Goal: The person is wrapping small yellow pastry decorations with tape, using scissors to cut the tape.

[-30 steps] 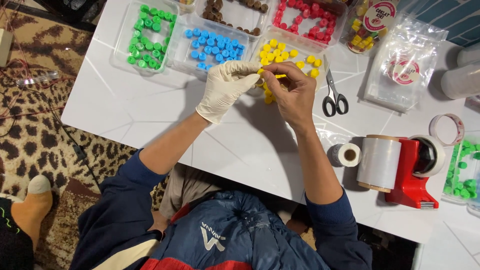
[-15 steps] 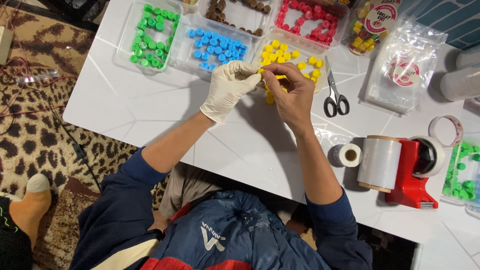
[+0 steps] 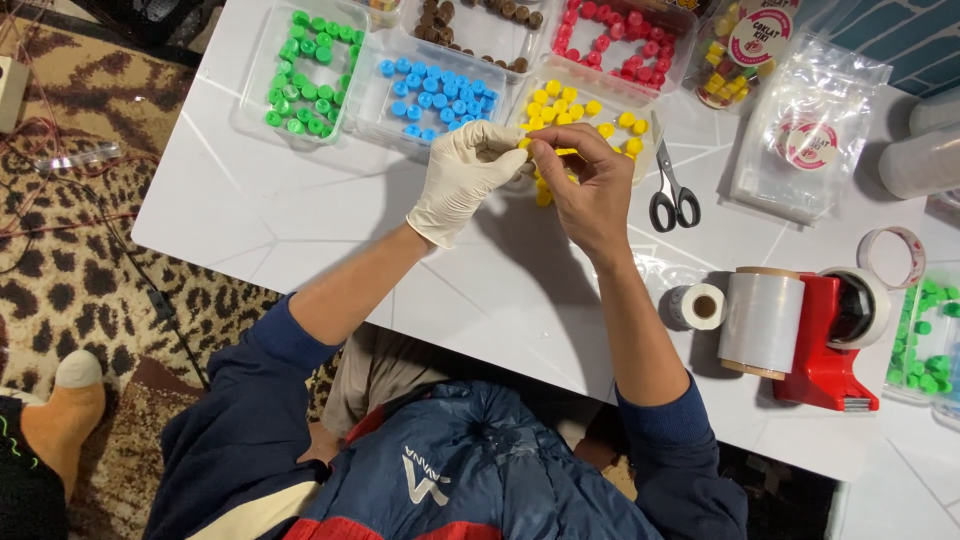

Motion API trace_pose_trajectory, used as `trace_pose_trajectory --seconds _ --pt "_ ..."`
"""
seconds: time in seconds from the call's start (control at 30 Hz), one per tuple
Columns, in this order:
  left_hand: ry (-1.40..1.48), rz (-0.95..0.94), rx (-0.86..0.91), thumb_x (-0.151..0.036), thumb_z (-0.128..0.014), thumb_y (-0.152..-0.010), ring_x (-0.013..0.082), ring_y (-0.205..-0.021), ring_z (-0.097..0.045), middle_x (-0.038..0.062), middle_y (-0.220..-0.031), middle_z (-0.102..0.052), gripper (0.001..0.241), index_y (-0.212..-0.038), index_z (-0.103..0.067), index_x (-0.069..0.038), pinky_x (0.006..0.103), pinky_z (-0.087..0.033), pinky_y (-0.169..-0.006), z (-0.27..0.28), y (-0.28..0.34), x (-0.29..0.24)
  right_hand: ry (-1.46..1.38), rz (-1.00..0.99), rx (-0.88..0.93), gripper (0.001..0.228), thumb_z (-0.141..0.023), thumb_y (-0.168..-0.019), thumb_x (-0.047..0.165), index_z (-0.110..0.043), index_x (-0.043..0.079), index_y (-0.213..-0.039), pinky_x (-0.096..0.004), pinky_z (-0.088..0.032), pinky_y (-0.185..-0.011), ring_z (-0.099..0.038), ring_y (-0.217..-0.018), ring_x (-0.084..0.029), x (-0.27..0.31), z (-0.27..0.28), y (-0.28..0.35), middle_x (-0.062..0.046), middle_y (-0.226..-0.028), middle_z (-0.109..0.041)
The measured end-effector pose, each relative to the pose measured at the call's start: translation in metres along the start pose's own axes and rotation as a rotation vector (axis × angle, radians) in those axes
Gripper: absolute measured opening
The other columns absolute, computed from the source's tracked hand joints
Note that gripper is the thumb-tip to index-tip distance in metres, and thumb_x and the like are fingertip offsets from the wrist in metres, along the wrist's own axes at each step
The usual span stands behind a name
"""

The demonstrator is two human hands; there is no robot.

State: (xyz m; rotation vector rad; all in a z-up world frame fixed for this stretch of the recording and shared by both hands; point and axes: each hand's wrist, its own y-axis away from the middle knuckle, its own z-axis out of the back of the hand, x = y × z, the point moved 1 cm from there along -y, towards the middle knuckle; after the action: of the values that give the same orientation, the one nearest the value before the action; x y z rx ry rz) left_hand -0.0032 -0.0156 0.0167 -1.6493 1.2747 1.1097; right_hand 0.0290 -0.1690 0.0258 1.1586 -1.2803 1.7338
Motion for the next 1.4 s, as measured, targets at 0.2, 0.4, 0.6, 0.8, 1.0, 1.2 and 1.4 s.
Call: trace_pose_trajectory --seconds 0.2,0.4,0.6,0.8,1.0,1.2,1.4 --pt "-0.024 -0.021 -0.037 0.000 -0.082 -0.083 0.0084 -0.067 -0.070 0.011 -0.075 -0.074 0.015 -0.095 -0.074 -0.002 0.0243 -0.061 -0.066 -0.001 0.001 0.000 -0.009 0.009 -0.001 0.014 -0.075 -0.102 0.011 -0.077 0.006 -0.114 -0.041 -0.060 -0.093 -0.069 -0.103 -0.027 0.005 -0.004 0.001 -0.015 -0.105 -0.072" --pt "-0.064 -0.024 -0.057 0.000 -0.082 -0.082 0.0071 -0.065 -0.069 0.011 -0.073 -0.074 0.013 -0.092 -0.074 -0.004 0.0233 -0.060 -0.064 0.000 -0.001 0.002 -0.017 -0.020 -0.004 0.014 -0.076 -0.100 0.011 -0.078 0.008 -0.114 -0.039 -0.060 -0.092 -0.069 -0.102 -0.024 0.002 -0.005 0.002 -0.012 -0.105 -0.073" --pt "-0.071 -0.013 -0.053 0.001 -0.082 -0.081 0.0086 -0.066 -0.071 0.012 -0.074 -0.075 0.014 -0.091 -0.074 -0.004 0.0238 -0.061 -0.066 0.003 -0.003 0.009 -0.005 -0.029 0.003 0.015 -0.076 -0.100 0.009 -0.078 0.007 -0.115 -0.042 -0.060 -0.093 -0.069 -0.103 -0.027 0.000 -0.005 0.003 -0.015 -0.105 -0.072" --pt "-0.063 -0.015 -0.037 0.001 -0.081 -0.081 0.0087 -0.067 -0.069 0.011 -0.074 -0.073 0.014 -0.092 -0.074 -0.003 0.0254 -0.061 -0.068 0.005 -0.006 0.013 0.000 -0.027 -0.006 0.015 -0.075 -0.100 0.010 -0.078 0.009 -0.115 -0.040 -0.060 -0.092 -0.069 -0.103 -0.025 -0.004 -0.001 0.003 -0.013 -0.106 -0.073" --pt "-0.045 0.029 0.014 0.000 -0.078 -0.086 0.0124 -0.075 -0.073 0.014 -0.083 -0.076 0.015 -0.100 -0.074 -0.001 0.0262 -0.063 -0.073 0.004 0.002 -0.001 0.084 0.164 -0.119 0.015 -0.071 -0.101 0.004 -0.077 0.004 -0.115 -0.034 -0.059 -0.083 -0.068 -0.095 -0.024 0.035 0.006 -0.003 -0.015 -0.102 -0.070" --pt "0.072 0.075 0.119 -0.005 -0.083 -0.083 0.0178 -0.081 -0.078 0.011 -0.090 -0.078 0.017 -0.099 -0.075 -0.004 0.0213 -0.061 -0.067 0.007 0.005 0.010 0.379 0.440 -0.228 0.011 -0.066 -0.107 -0.001 -0.071 -0.009 -0.111 -0.033 -0.057 -0.075 -0.066 -0.095 -0.030 0.124 0.059 0.020 -0.023 -0.104 -0.068" --pt "-0.109 0.024 0.088 0.004 -0.077 -0.083 0.0152 -0.079 -0.077 0.011 -0.087 -0.077 0.013 -0.094 -0.074 -0.003 0.0245 -0.066 -0.078 -0.003 0.011 0.006 0.784 0.396 -0.289 0.007 -0.071 -0.108 -0.011 -0.073 -0.018 -0.106 -0.039 -0.054 -0.077 -0.068 -0.088 -0.036 0.155 0.133 0.118 -0.029 -0.098 -0.071"
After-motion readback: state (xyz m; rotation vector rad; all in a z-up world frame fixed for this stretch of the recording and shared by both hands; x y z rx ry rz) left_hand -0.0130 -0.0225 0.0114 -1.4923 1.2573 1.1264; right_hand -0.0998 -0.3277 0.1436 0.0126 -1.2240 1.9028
